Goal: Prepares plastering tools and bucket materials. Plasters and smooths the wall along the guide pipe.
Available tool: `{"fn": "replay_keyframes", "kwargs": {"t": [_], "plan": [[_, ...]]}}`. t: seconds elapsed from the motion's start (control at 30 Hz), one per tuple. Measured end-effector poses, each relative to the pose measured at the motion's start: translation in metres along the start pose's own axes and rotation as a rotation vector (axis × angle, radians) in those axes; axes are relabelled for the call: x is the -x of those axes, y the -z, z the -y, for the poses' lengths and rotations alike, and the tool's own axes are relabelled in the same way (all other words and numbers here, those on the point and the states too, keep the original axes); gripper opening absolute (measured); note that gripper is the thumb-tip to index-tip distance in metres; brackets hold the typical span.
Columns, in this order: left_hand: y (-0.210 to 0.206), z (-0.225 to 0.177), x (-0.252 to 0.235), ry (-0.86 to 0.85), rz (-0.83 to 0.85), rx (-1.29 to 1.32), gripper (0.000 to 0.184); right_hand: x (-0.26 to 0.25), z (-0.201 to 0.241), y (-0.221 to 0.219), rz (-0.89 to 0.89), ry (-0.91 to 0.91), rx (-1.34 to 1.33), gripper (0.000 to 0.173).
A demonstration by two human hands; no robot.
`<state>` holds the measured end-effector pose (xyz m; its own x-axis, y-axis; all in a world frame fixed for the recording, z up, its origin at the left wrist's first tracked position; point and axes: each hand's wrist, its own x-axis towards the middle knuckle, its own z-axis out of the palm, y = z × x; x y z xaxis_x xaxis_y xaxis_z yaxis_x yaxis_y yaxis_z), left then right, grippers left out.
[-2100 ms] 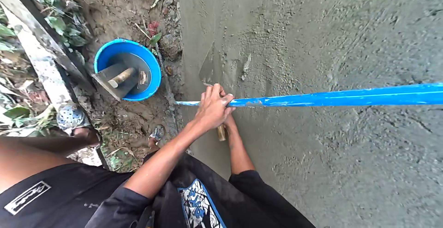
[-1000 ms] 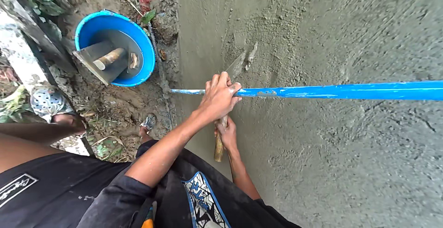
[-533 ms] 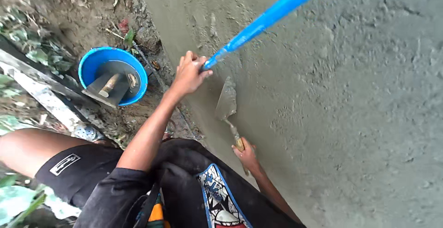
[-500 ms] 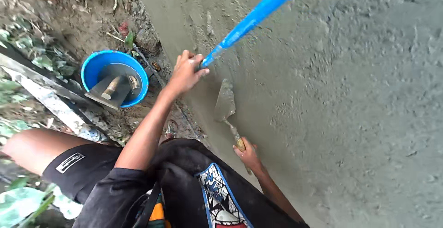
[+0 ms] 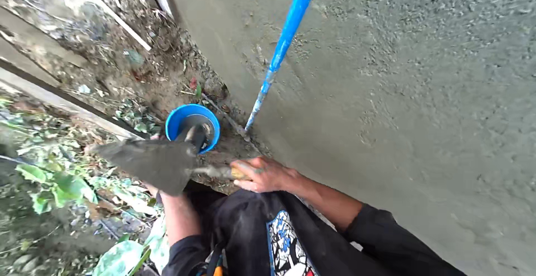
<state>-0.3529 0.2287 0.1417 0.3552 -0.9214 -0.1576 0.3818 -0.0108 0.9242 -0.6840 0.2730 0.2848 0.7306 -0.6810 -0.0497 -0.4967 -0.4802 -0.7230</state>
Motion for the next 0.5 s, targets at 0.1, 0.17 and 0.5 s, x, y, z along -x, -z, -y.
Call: {"fn": "replay_keyframes", "kwargs": {"t": [0.1, 0.17, 0.5], "plan": [[-0.025, 0.006, -0.017, 0.316, -0.371, 0.067, 0.017, -0.04, 0.035, 0.013, 0.077, 0.191, -0.117, 0.043], [-0.03, 0.02, -0.018, 0.396, -0.406, 0.099, 0.023, -0.048, 0.033, 0.019, 0.137, 0.158, -0.224, 0.04], [-0.004, 0.046, -0.032, 0.383, -0.356, 0.019, 0.021, -0.005, -0.018, 0.026, -0.421, -0.561, -0.706, 0.023]]}}
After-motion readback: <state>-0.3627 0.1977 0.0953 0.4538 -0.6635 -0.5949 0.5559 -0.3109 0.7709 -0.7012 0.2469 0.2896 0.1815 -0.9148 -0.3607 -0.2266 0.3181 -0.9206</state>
